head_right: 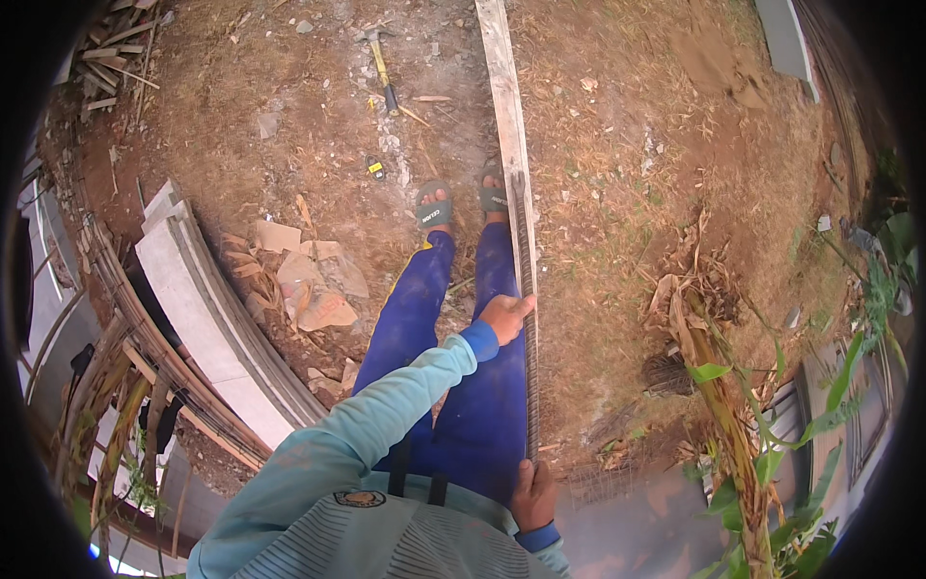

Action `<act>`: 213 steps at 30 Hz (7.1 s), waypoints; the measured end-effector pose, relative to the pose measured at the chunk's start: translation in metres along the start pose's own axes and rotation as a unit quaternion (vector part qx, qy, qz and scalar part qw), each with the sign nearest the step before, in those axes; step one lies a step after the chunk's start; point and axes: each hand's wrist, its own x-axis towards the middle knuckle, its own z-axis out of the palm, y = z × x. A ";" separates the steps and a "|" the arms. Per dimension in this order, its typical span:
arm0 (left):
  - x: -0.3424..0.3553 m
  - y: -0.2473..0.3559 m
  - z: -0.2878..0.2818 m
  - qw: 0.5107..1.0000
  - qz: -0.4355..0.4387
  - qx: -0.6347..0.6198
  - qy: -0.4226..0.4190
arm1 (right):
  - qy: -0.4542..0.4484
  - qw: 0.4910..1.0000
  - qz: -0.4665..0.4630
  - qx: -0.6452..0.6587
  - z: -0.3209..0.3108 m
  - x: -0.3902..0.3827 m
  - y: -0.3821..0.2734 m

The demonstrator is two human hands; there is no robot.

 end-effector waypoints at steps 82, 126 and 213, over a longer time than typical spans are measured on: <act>0.028 -0.020 -0.005 0.996 0.047 0.057 0.043 | 0.041 0.999 -0.027 -0.023 0.045 0.046 0.045; 0.049 -0.059 -0.002 0.961 0.135 0.192 0.143 | -0.007 0.992 -0.066 0.104 0.130 0.112 0.136; 0.164 -0.056 -0.008 0.919 0.135 0.191 0.316 | -0.010 0.983 -0.161 0.090 0.153 0.256 0.285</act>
